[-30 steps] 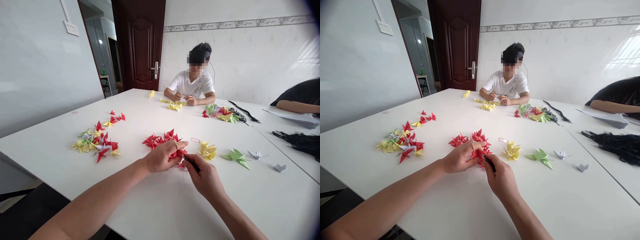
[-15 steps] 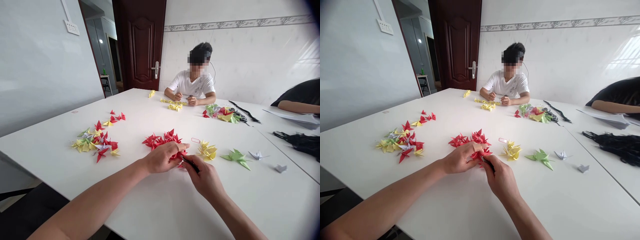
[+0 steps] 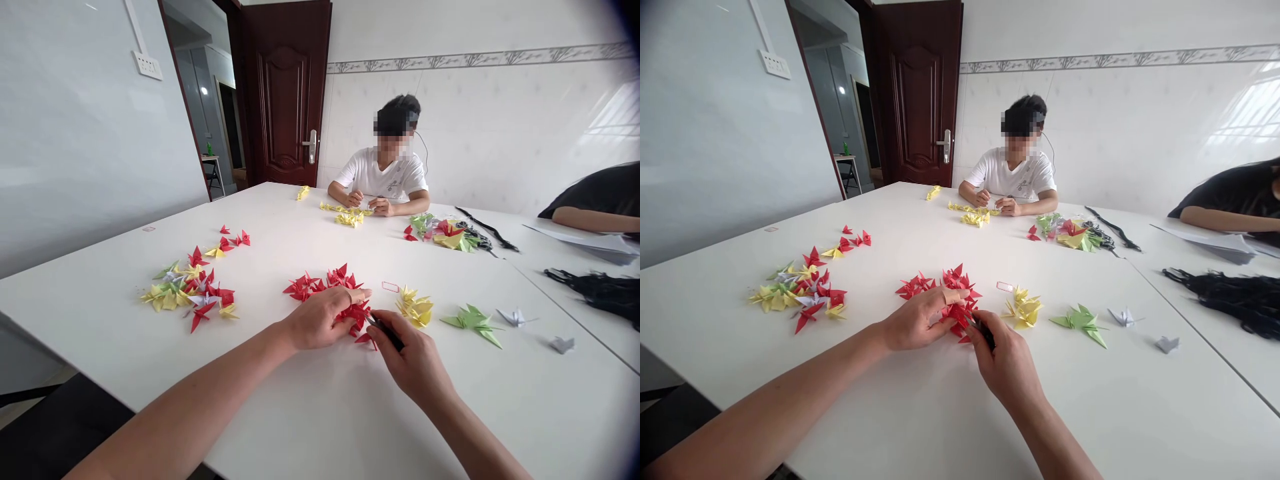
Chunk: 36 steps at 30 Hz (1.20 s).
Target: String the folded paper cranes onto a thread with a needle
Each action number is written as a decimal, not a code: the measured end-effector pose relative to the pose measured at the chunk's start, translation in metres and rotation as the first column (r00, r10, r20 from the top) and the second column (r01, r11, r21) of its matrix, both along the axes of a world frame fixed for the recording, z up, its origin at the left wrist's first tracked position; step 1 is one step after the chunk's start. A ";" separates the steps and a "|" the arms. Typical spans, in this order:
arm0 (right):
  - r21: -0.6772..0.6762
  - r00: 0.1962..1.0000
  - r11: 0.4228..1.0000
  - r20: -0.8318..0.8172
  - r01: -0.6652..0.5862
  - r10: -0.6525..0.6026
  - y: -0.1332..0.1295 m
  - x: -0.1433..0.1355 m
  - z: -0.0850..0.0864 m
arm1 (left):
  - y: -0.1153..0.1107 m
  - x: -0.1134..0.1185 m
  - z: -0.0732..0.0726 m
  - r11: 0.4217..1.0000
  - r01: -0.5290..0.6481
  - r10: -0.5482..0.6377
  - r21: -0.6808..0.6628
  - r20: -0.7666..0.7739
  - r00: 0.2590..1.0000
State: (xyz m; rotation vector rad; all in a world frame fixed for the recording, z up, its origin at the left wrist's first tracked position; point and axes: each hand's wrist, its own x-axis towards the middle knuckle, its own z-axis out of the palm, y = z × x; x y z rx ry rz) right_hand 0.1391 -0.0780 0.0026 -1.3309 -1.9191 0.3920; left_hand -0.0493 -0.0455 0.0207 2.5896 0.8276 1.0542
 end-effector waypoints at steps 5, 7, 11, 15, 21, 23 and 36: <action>0.000 0.988 0.989 -0.037 0.151 -0.151 0.005 0.009 0.004 | 0.009 -0.010 0.001 0.995 -0.091 0.088 0.049 0.066 0.994; -0.032 0.972 0.973 -0.035 0.230 -0.231 0.008 0.012 0.005 | 0.014 -0.015 -0.001 0.988 -0.144 0.141 0.050 0.072 0.987; -0.144 0.949 0.938 0.013 0.315 -0.317 0.013 0.018 0.005 | 0.019 -0.020 -0.006 0.980 -0.195 0.194 0.026 0.053 0.980; -0.195 0.948 0.928 0.021 0.317 -0.319 0.020 0.024 -0.003 | 0.025 -0.024 -0.005 0.972 -0.213 0.207 0.102 0.071 0.976; -0.199 0.950 0.929 0.066 0.313 -0.306 0.031 0.034 -0.020 | 0.032 -0.062 0.018 0.783 -0.616 0.584 -0.089 -0.238 0.776; -0.189 0.955 0.936 0.075 0.297 -0.288 0.033 0.036 -0.023 | 0.031 -0.083 0.024 0.588 -0.795 0.696 -0.145 -0.409 0.590; -0.117 0.963 0.957 -0.013 0.266 -0.270 0.029 0.027 -0.021 | 0.100 -0.163 0.015 0.265 -0.955 0.776 -0.134 -0.559 0.294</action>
